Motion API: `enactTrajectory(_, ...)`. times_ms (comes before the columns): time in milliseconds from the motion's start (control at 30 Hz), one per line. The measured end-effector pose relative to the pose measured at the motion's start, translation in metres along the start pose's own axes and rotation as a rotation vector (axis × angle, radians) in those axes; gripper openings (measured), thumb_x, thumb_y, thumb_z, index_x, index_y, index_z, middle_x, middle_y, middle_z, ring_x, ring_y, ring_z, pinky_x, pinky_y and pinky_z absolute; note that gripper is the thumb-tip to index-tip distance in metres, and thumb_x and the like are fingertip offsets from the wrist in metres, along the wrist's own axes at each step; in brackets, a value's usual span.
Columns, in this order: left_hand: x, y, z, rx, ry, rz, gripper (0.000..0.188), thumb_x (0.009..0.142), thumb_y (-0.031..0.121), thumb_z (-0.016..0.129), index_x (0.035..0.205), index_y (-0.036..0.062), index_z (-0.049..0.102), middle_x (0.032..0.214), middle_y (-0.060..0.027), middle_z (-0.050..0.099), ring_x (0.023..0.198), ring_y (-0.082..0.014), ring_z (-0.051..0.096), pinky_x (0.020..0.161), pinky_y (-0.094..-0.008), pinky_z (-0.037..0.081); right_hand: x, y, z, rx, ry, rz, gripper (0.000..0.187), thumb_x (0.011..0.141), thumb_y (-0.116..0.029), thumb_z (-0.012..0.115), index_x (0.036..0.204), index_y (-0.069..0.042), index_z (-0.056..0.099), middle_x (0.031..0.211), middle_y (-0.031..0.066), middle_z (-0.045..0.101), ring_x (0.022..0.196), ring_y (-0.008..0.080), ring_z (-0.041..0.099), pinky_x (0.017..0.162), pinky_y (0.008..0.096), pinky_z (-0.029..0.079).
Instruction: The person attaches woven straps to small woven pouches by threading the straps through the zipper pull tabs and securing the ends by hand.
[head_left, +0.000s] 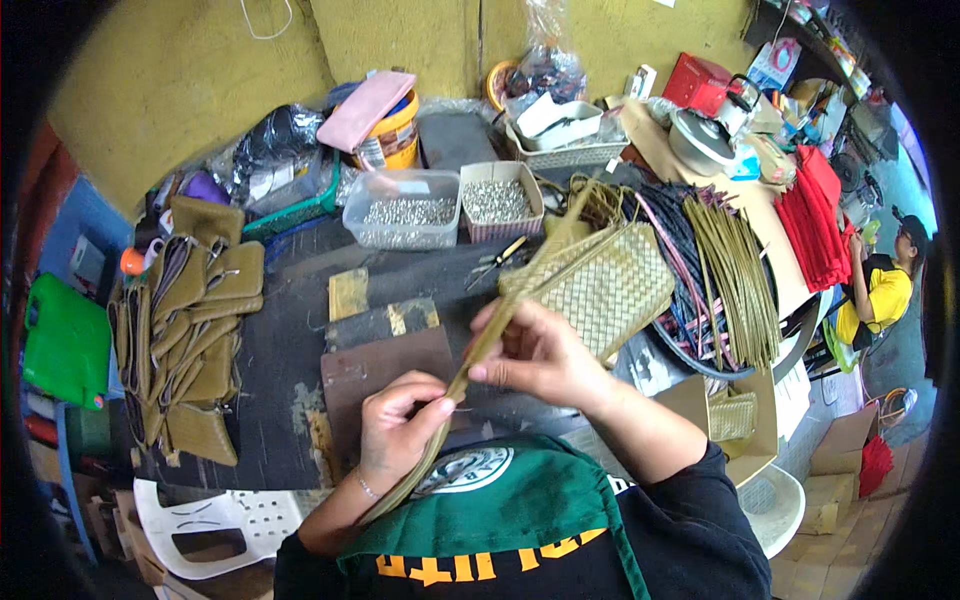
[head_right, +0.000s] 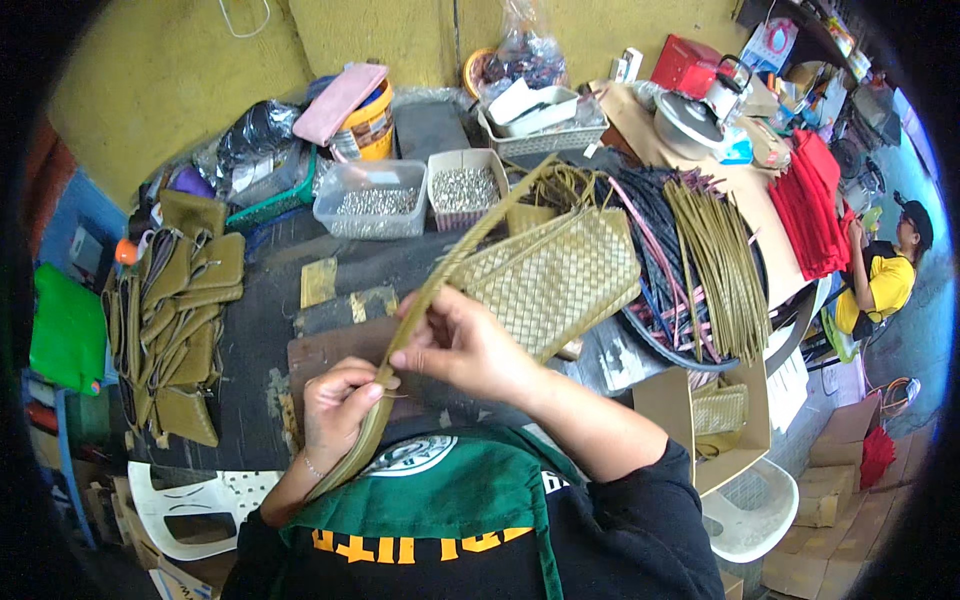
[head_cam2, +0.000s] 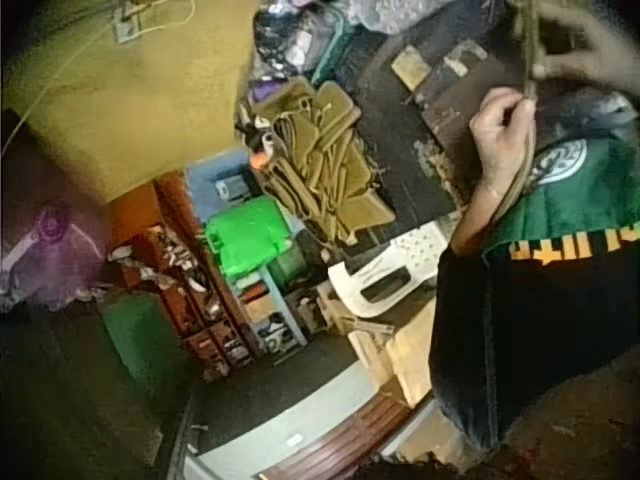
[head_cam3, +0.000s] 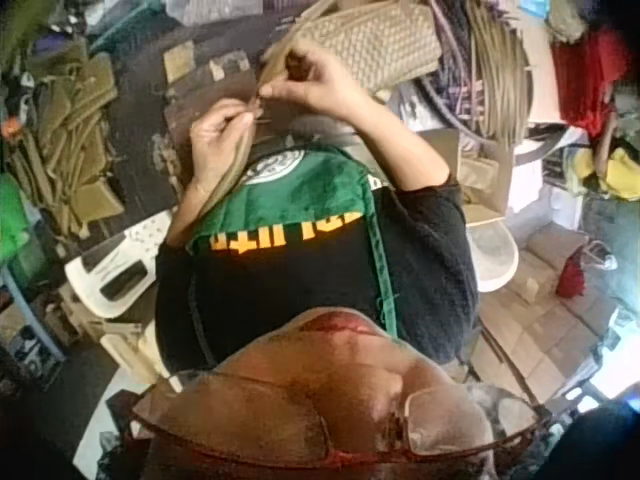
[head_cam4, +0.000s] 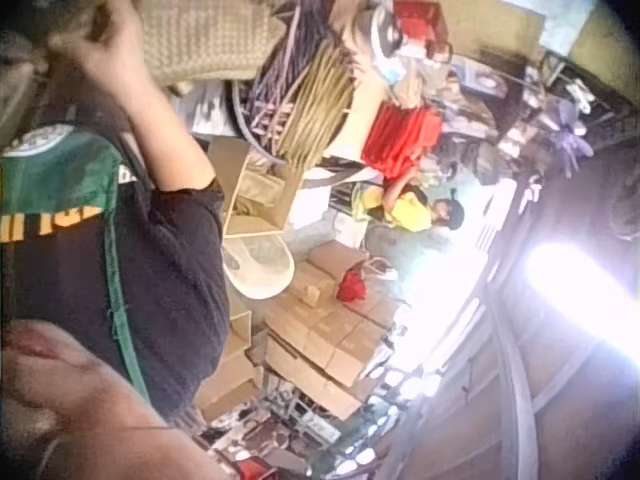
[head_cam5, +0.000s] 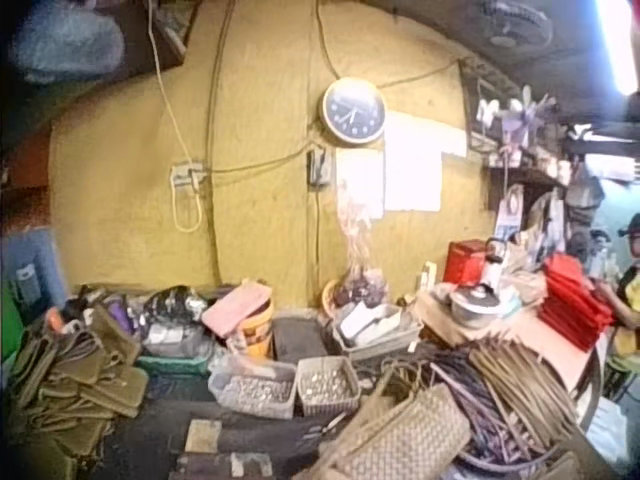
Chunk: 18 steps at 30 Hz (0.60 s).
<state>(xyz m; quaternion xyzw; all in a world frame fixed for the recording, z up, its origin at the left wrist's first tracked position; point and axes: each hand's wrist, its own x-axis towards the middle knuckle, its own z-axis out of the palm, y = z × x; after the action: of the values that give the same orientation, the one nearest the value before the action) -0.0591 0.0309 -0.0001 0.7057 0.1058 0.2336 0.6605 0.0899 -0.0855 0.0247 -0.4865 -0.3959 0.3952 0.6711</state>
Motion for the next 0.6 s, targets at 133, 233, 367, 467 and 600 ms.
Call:
enactTrajectory(133, -0.005, 0.006, -0.019, -0.152, 0.242, 0.015, 0.006, 0.075, -0.004, 0.051, 0.076, -0.0052, 0.056, 0.078, -0.0088, 0.057, 0.070, -0.0114, 0.054, 0.062, -0.0220, 0.043, 0.067, -0.024, -0.044, -0.210, 0.094, 0.074, 0.024, 0.076, -0.007, 0.060, 0.097, -0.003, 0.050, 0.082, 0.0041, 0.058, 0.075, 0.0115, 0.056, 0.067, 0.0229, 0.045)
enactTrajectory(233, -0.001, 0.003, -0.026, -0.051, 0.266, 0.013, 0.006, 0.075, -0.004, 0.051, 0.077, -0.0050, 0.056, 0.077, -0.0080, 0.056, 0.072, -0.0121, 0.055, 0.064, -0.0218, 0.043, 0.126, -0.023, -0.111, -0.701, 0.259, -0.014, 0.017, 0.073, -0.013, 0.062, 0.080, 0.001, 0.058, 0.071, 0.0055, 0.059, 0.064, 0.0117, 0.054, 0.061, 0.0257, 0.044)
enactTrajectory(367, -0.001, -0.006, -0.031, -0.096, 0.296, -0.097, 0.005, 0.077, -0.003, 0.053, 0.078, -0.0055, 0.056, 0.076, -0.0067, 0.056, 0.074, -0.0123, 0.057, 0.066, -0.0207, 0.044, 0.195, 0.012, -0.171, -1.429, 0.189, 0.178, 0.023, 0.062, -0.019, 0.058, 0.076, -0.001, 0.062, 0.076, 0.0181, 0.060, 0.071, 0.0290, 0.059, 0.066, 0.0350, 0.046)
enactTrajectory(467, -0.004, -0.006, -0.026, -0.215, 0.303, -0.075, 0.005, 0.076, -0.004, 0.053, 0.079, -0.0048, 0.057, 0.077, -0.0069, 0.058, 0.072, -0.0104, 0.056, 0.062, -0.0185, 0.044, 0.227, 0.084, -0.246, -1.996, -0.294, 0.132, 0.022, 0.066, -0.026, 0.053, 0.062, -0.006, 0.061, 0.068, 0.0131, 0.059, 0.060, 0.0298, 0.055, 0.057, 0.0367, 0.045)
enactTrajectory(600, -0.011, -0.009, -0.028, -0.300, 0.347, -0.128, 0.004, 0.076, -0.003, 0.055, 0.079, -0.0050, 0.057, 0.077, -0.0073, 0.058, 0.070, -0.0105, 0.056, 0.060, -0.0191, 0.045, 0.227, 0.134, -0.229, -2.070, -0.552, 0.421, 0.027, 0.065, -0.030, 0.054, 0.076, -0.008, 0.064, 0.079, 0.0145, 0.061, 0.073, 0.0297, 0.058, 0.067, 0.0370, 0.046)
